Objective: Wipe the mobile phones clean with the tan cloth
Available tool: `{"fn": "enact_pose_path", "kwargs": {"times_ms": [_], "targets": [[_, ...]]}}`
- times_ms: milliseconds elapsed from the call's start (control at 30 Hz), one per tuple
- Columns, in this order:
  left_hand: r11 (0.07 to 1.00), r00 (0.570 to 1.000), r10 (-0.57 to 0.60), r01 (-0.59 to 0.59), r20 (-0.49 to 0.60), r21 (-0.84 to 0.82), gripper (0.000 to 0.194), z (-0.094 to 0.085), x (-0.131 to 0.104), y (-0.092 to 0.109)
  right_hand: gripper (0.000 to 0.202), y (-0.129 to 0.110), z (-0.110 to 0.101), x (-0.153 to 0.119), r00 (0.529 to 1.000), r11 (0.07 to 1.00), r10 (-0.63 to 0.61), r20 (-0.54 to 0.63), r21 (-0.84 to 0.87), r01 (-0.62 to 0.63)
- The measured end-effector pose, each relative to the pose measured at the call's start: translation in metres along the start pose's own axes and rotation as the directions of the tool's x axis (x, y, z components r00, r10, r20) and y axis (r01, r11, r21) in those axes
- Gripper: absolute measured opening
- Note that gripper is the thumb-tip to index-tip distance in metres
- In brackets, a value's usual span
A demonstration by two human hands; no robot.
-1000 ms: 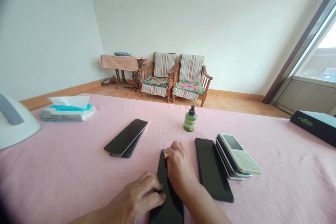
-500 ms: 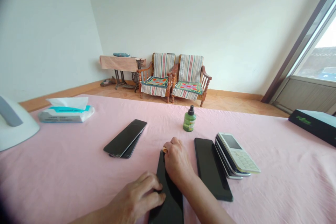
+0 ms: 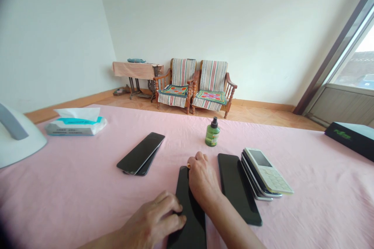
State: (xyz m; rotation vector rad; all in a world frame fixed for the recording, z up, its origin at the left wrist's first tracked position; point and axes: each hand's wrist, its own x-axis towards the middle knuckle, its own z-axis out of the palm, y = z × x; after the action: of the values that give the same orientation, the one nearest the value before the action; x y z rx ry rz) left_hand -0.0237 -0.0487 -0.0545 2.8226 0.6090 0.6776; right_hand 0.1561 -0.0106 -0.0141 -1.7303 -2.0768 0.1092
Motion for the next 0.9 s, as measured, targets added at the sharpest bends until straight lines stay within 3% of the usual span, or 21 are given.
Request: {"fn": "enact_pose_path", "kwargs": {"times_ms": [233, 500, 700, 900], "targets": [[1.0, 1.0, -0.013, 0.013, 0.021, 0.017, 0.04, -0.02, 0.005, 0.011, 0.028, 0.004, -0.005, -0.004, 1.0, 0.997, 0.018, 0.003, -0.075, -0.017], [0.998, 0.998, -0.056, 0.058, 0.034, -0.04, 0.048, -0.026, 0.004, 0.017, 0.025, 0.032, -0.032, -0.017, 0.997, 0.99, 0.076, -0.034, -0.116, -0.079], [0.984, 0.988, -0.143, 0.148, 0.06, -0.101, 0.047, -0.032, 0.005, 0.023, 0.021, 0.036, -0.026, -0.026, 0.996, 0.996, -0.012, -0.089, 0.086, 0.019], [0.973, 0.986, -0.156, 0.163, 0.055, -0.164, 0.047, -0.035, 0.006, 0.026, 0.024, 0.041, -0.018, -0.028, 0.997, 0.979, -0.037, -0.065, 0.199, 0.049]]}}
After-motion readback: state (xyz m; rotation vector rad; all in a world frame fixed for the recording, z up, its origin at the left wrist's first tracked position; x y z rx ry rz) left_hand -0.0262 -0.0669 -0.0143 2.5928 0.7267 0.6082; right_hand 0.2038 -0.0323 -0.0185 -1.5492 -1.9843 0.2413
